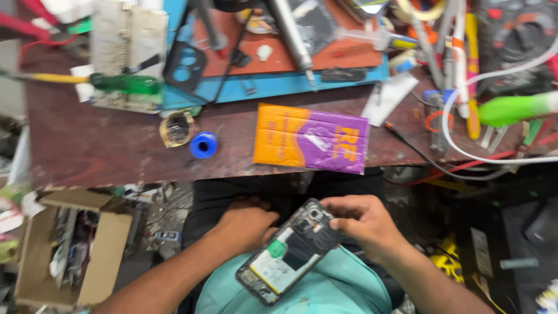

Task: The person works on a disassembled smartphone, handling the camera module and a black frame. They place the camera module into the phone chassis, then fit the frame around the camera area. The person repeatedly picks up and sets down the frame and phone while adjusting components.

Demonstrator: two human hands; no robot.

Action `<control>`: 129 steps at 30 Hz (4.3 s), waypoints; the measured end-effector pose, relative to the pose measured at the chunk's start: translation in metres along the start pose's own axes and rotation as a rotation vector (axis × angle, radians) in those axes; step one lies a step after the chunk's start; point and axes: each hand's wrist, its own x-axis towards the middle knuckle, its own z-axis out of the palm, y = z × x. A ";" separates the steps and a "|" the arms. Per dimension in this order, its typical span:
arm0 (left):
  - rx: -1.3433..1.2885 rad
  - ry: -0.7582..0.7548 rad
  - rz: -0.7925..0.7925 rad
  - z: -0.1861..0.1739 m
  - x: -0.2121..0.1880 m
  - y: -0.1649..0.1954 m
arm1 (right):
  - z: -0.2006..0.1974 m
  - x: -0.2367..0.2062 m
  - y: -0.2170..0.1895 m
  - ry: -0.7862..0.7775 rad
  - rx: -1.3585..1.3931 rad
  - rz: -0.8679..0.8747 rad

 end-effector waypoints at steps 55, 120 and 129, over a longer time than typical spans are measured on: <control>0.033 0.119 0.117 0.005 -0.020 -0.013 | 0.073 0.142 -0.206 0.764 -1.668 -1.005; 0.015 0.087 0.070 0.008 -0.006 -0.005 | 0.038 0.137 -0.206 0.320 -2.098 -1.359; 0.043 0.163 0.108 0.007 -0.010 -0.001 | 0.068 0.117 -0.186 0.227 -2.129 -1.614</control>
